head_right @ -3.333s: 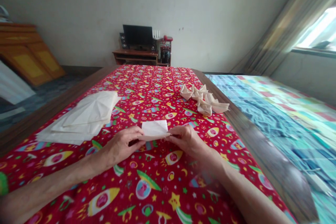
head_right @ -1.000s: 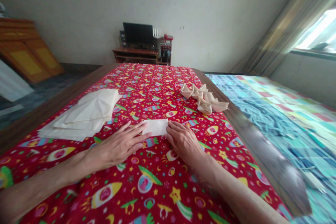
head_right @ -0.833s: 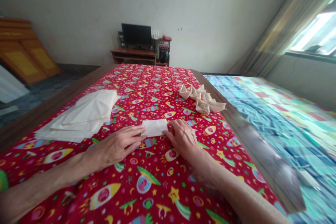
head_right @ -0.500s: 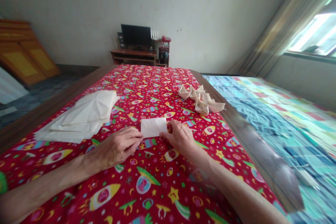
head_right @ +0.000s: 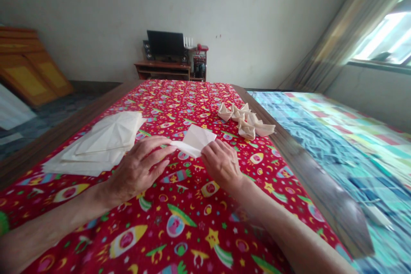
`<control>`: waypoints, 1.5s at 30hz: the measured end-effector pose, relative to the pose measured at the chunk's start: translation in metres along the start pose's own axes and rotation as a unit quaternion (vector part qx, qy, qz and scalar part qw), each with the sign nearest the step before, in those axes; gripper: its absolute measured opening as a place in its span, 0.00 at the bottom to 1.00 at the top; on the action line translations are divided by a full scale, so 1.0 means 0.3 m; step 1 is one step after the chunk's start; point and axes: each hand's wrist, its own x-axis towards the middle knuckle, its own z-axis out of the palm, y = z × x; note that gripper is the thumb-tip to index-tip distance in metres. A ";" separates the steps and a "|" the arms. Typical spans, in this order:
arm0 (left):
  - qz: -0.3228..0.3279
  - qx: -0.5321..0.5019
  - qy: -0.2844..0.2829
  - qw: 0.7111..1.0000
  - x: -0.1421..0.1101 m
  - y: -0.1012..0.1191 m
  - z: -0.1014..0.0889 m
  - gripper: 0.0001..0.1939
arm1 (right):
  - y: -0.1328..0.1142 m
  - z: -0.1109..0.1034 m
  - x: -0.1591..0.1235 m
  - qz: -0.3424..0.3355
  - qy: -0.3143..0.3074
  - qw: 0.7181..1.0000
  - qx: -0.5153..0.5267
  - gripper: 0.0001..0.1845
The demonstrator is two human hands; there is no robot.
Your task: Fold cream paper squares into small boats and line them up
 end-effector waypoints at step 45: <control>-0.200 -0.062 -0.192 0.959 0.024 -0.017 0.145 0.10 | -0.085 -0.024 -0.097 -0.043 -0.206 0.978 -0.006 0.11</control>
